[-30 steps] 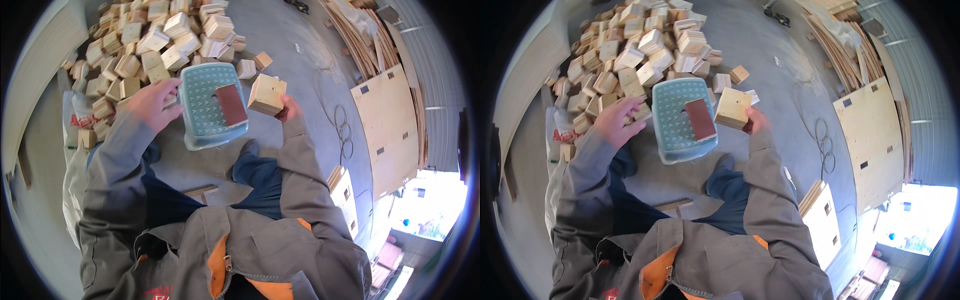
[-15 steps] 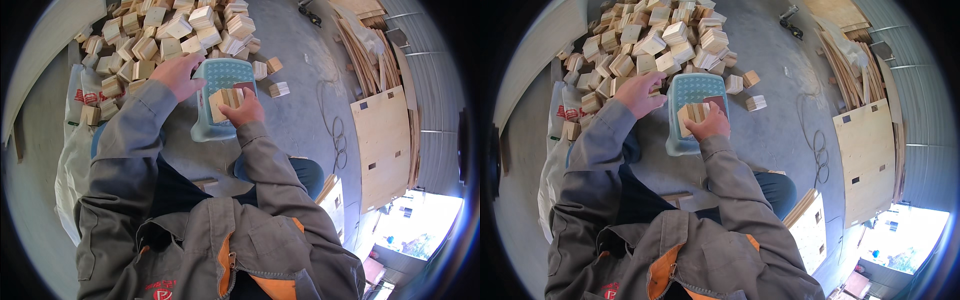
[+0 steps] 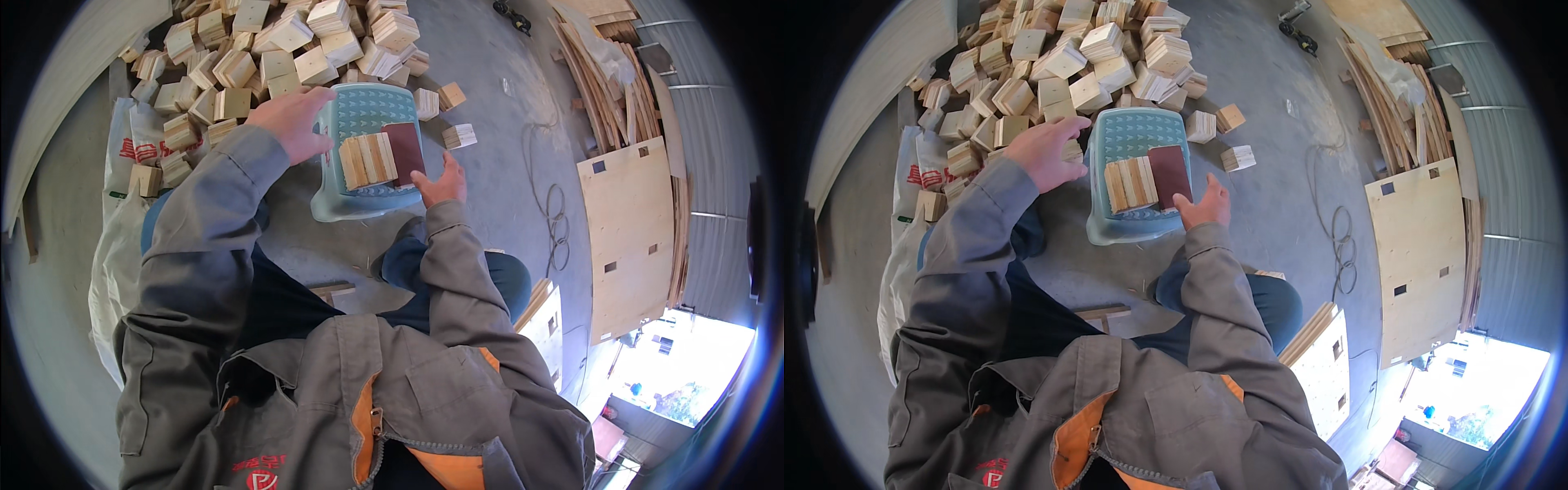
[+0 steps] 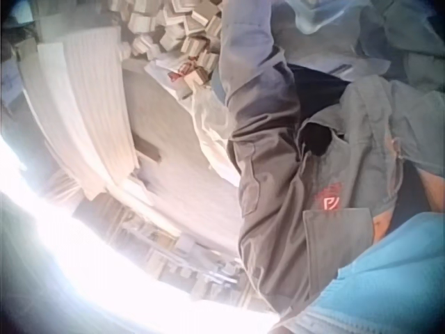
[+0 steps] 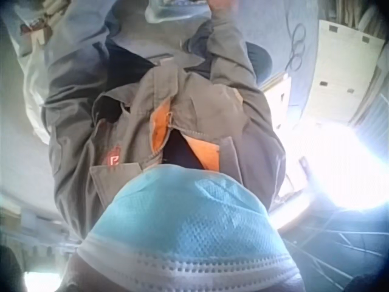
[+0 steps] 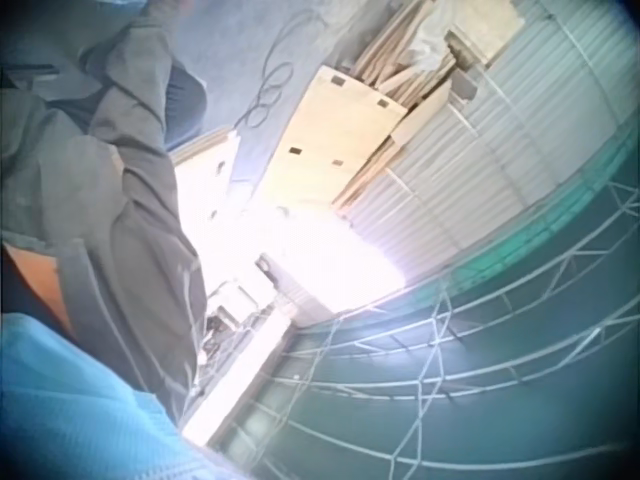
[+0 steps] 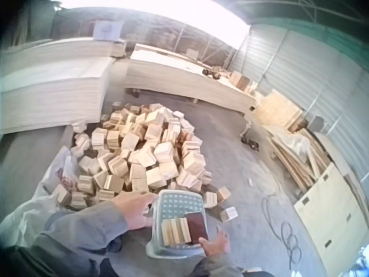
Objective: The person sits on the floor and sands small wooden blocks one by one using a sanding block. They pick up each block, rub the sanding block over its surfaces, and place the finished pieces into a nearby stack.
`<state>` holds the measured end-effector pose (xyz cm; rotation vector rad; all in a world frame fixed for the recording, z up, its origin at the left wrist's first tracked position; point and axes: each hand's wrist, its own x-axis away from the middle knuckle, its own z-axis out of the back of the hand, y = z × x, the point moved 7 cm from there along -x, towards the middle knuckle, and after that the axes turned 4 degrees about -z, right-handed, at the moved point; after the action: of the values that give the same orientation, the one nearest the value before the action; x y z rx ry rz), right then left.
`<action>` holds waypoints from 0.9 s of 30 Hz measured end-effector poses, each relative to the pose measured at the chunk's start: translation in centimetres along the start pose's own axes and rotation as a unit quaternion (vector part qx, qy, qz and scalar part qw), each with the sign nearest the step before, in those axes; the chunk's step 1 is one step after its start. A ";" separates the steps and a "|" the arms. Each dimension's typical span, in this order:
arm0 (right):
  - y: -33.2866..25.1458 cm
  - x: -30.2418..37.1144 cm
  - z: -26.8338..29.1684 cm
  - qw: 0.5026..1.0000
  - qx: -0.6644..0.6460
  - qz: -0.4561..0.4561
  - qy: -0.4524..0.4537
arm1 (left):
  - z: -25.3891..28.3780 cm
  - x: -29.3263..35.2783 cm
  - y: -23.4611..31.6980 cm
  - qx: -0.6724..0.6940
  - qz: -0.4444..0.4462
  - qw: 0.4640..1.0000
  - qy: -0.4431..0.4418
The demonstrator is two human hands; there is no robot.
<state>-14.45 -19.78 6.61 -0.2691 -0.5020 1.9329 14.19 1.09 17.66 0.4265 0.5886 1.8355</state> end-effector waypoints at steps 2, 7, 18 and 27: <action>0.3 0.0 -0.6 0.999 0.031 0.019 -0.013 | -0.5 -0.1 0.2 -0.006 0.006 1.000 -0.016; -1.0 -0.1 -3.2 0.995 0.068 0.023 -0.075 | -1.1 0.0 1.2 -0.024 0.032 0.996 -0.076; -1.2 -0.7 -5.3 0.993 0.027 0.040 -0.105 | -2.7 -0.7 0.3 -0.011 0.020 0.995 -0.101; 0.5 1.3 0.9 0.973 -0.223 0.035 -0.039 | -3.8 -0.6 0.0 0.008 0.042 0.991 -0.127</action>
<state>-15.76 -19.00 7.20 -0.5031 -0.9925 1.8859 12.27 -0.19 14.57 0.6929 0.4163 1.8214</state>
